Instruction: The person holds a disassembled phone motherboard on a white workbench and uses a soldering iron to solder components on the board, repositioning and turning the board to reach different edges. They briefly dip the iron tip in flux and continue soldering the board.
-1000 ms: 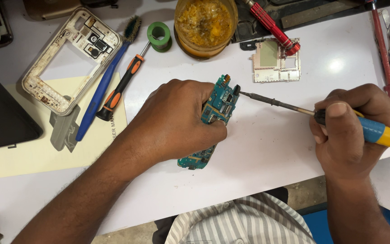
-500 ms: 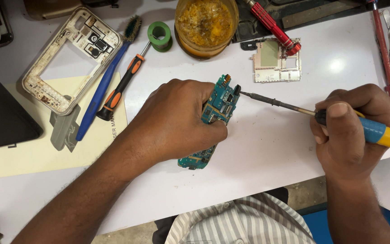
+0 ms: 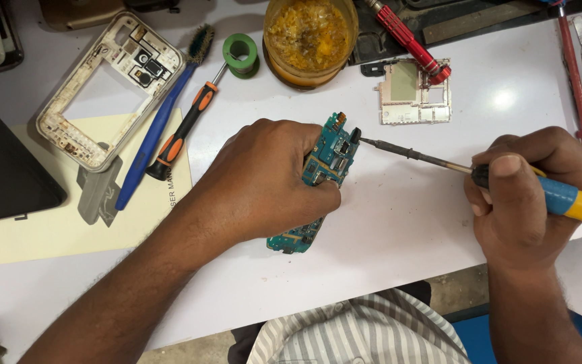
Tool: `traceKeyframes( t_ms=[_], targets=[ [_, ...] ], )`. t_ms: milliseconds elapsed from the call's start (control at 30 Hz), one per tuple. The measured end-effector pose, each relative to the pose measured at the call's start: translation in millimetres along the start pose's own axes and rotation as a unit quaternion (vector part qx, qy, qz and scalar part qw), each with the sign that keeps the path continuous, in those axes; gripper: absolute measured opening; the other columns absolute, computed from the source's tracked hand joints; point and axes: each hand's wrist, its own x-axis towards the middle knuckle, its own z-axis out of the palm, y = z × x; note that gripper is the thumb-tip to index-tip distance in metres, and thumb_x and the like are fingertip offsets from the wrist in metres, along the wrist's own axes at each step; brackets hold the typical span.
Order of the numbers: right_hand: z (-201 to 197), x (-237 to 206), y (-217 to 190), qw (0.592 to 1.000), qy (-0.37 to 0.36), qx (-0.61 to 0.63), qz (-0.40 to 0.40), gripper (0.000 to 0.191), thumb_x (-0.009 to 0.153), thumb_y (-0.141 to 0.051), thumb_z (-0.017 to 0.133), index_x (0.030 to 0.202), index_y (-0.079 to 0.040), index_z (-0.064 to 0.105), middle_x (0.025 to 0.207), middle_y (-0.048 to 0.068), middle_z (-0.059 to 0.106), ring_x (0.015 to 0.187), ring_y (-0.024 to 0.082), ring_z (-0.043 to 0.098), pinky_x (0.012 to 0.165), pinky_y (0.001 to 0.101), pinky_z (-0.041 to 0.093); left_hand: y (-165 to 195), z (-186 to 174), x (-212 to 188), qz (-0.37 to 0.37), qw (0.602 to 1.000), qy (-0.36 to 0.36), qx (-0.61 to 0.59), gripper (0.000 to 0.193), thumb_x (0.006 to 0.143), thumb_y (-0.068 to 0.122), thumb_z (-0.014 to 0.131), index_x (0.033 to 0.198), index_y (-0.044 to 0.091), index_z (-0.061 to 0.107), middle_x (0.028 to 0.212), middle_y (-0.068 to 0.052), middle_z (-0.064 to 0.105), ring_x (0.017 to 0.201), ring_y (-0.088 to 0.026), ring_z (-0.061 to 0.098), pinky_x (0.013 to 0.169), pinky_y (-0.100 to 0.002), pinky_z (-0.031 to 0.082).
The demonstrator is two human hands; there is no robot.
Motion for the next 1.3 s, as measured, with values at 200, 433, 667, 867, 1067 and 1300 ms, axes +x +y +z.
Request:
traceKeyframes(
  t_ms=[200,433,667,867,1067,1300],
  targets=[
    [0.7,-0.7,-0.5,1.000,0.002,-0.002,-0.007,0.034,0.109,-0.027,0.063,0.090,-0.001,0.051,0.060,0.010,0.055,0.038,0.006,0.044,0.038,0.0210,0.036,1.3,-0.8,0.0,0.002,1.000,0.001,0.003,0.019,0.068,0.023,0.074,0.068,0.008,0.063,0.057,-0.006,0.069,0.053,-0.019,0.070,0.059,-0.038,0.057],
    [0.5,-0.8,0.9,1.000,0.004,-0.001,-0.005,0.035,0.108,-0.028,0.064,0.091,-0.001,0.052,0.060,0.010,0.055,0.038,0.006,0.045,0.038,0.0209,0.036,1.5,-0.8,-0.4,-0.014,1.000,-0.006,-0.001,0.018,0.068,0.022,0.073,0.067,0.008,0.063,0.057,-0.006,0.069,0.053,-0.019,0.070,0.059,-0.038,0.057],
    [0.0,-1.0,0.3,1.000,0.001,-0.007,-0.006,0.034,0.109,-0.029,0.064,0.091,-0.002,0.051,0.060,0.010,0.056,0.038,0.006,0.045,0.038,0.0208,0.036,0.4,0.0,0.5,-0.002,1.000,-0.003,0.009,0.019,0.068,0.024,0.074,0.068,0.008,0.063,0.056,-0.006,0.069,0.052,-0.018,0.070,0.058,-0.038,0.057],
    [-0.1,-0.7,0.2,1.000,-0.001,-0.011,-0.008,0.034,0.110,-0.029,0.064,0.092,-0.002,0.051,0.061,0.010,0.056,0.038,0.006,0.045,0.038,0.0209,0.036,0.2,0.0,1.0,-0.005,1.000,-0.004,0.013,0.019,0.068,0.024,0.074,0.068,0.009,0.063,0.056,-0.006,0.068,0.052,-0.018,0.069,0.057,-0.038,0.057],
    [-0.4,-0.7,0.6,1.000,0.002,-0.013,-0.004,0.034,0.109,-0.029,0.064,0.091,-0.002,0.052,0.059,0.010,0.056,0.038,0.006,0.045,0.038,0.0210,0.037,0.4,0.0,0.9,-0.002,1.000,-0.003,0.007,0.019,0.068,0.023,0.074,0.067,0.008,0.063,0.056,-0.005,0.068,0.052,-0.018,0.069,0.057,-0.038,0.057],
    [-0.3,-0.9,1.3,1.000,0.004,-0.014,-0.008,0.035,0.109,-0.029,0.064,0.090,-0.001,0.052,0.060,0.010,0.056,0.038,0.006,0.046,0.039,0.0216,0.037,0.3,-0.3,0.0,-0.006,1.000,-0.003,0.000,0.019,0.068,0.023,0.074,0.067,0.008,0.062,0.057,-0.006,0.068,0.053,-0.018,0.069,0.059,-0.038,0.057]
  ],
)
